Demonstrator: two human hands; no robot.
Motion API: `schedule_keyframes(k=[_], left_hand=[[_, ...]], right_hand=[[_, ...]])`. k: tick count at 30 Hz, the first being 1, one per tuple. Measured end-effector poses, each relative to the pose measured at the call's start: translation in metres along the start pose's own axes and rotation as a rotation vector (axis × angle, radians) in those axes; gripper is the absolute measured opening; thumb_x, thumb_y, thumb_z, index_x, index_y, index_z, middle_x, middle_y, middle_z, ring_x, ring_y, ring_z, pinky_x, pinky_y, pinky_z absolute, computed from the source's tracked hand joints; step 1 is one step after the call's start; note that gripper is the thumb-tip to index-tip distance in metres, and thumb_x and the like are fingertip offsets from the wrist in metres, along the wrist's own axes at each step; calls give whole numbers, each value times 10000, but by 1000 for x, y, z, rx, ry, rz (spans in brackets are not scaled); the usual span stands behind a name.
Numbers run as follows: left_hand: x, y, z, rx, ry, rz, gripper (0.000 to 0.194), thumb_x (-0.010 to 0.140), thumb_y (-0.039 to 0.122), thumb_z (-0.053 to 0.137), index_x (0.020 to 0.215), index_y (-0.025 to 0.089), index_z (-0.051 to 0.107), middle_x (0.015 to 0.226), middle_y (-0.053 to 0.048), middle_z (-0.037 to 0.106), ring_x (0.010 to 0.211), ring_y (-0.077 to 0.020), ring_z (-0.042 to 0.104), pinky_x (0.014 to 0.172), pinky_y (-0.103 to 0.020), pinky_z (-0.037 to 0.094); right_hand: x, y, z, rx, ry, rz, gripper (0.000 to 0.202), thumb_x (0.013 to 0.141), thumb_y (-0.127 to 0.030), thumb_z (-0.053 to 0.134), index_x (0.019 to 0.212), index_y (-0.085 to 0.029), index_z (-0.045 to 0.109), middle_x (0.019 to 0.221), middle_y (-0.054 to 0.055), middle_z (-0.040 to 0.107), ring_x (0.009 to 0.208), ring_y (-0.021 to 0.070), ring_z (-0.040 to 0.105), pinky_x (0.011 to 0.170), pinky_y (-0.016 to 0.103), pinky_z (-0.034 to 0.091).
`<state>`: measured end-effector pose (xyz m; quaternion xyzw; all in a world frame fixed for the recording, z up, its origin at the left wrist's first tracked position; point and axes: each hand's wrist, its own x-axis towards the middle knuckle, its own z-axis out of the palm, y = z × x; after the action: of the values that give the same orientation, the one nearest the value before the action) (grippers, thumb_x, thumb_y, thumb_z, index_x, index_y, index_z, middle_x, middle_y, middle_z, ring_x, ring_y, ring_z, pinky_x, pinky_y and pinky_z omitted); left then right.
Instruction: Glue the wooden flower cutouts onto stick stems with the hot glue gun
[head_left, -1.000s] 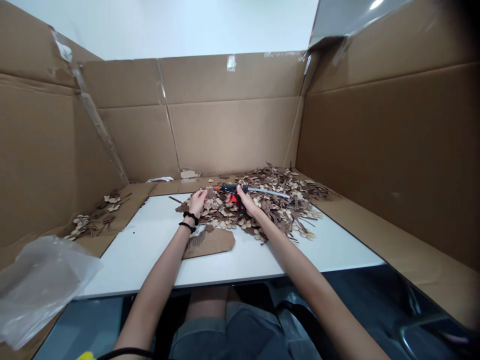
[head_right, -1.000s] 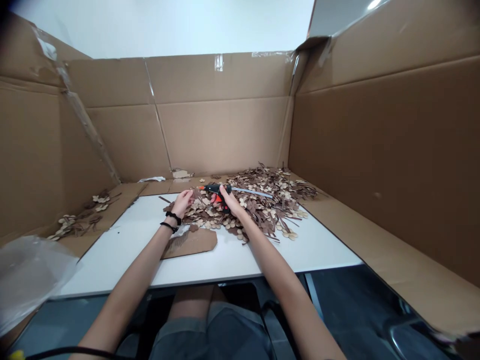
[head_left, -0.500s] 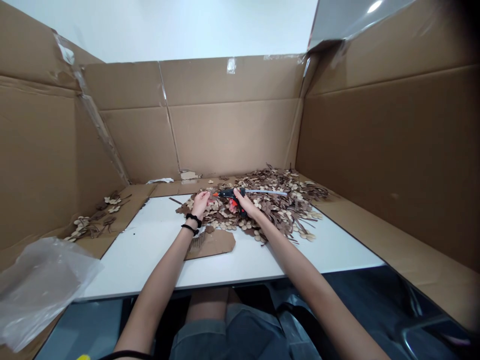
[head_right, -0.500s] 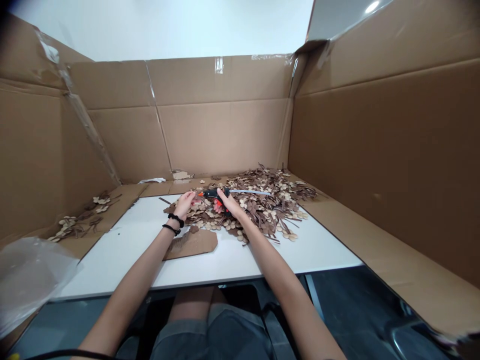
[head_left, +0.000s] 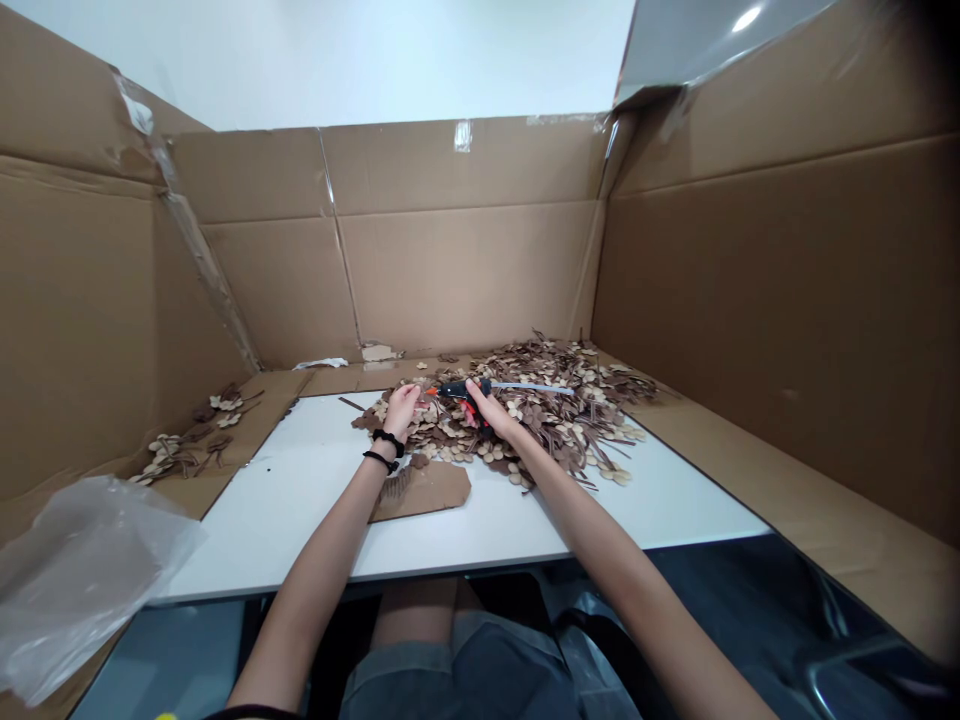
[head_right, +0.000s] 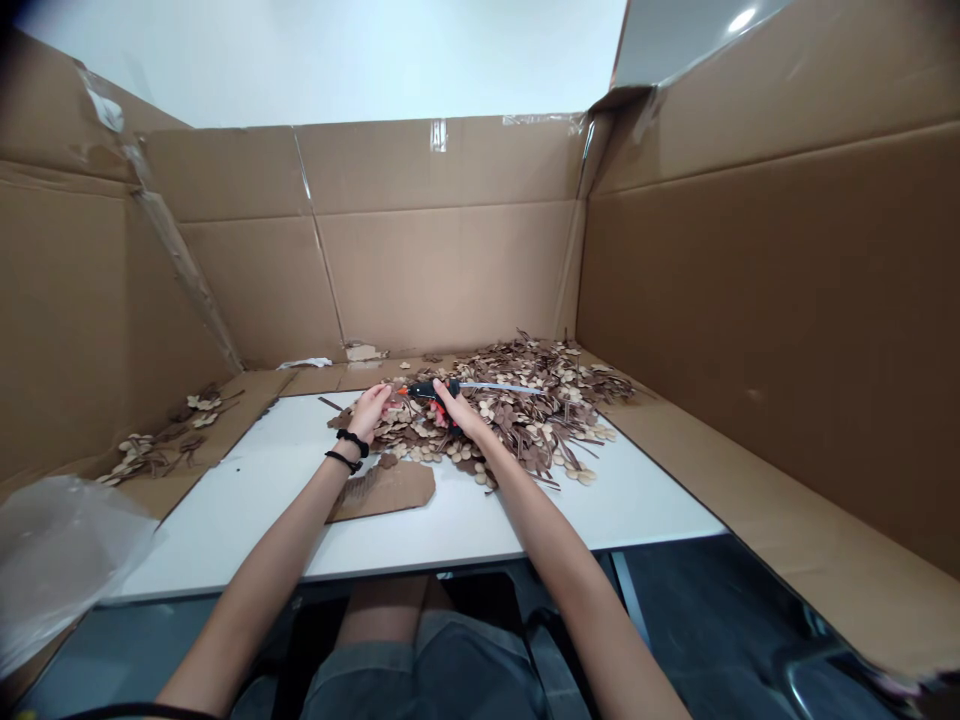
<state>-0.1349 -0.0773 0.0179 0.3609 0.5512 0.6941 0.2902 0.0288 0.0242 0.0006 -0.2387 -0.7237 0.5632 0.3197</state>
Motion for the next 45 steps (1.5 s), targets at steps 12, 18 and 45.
schedule_keyframes(k=[12,18,45], left_hand=[[4,-10,-1,133,48,135,119,815,217,565,816,133,649,824,-60,674,649,-117,559,605,-217,448],[3,-7,0,164,174,240,180,829,255,561,919,145,672,970,-93,697,860,-178,623,764,-266,471],[-6,-5,-16,1211,-281,572,162,819,194,560,822,228,719,941,-109,678,959,-266,530,912,-366,340]], right_hand=[[1,-4,5,-67,50,-32,612,773,-790,365,587,-224,504,474,16,492,443,162,457,509,321,384],[-1,-8,0,-269,160,-102,511,739,-707,529,578,-229,450,476,-18,434,463,147,390,510,306,345],[18,18,-13,107,293,-52,417,698,-624,591,652,-222,493,600,-30,492,556,143,420,583,295,363]])
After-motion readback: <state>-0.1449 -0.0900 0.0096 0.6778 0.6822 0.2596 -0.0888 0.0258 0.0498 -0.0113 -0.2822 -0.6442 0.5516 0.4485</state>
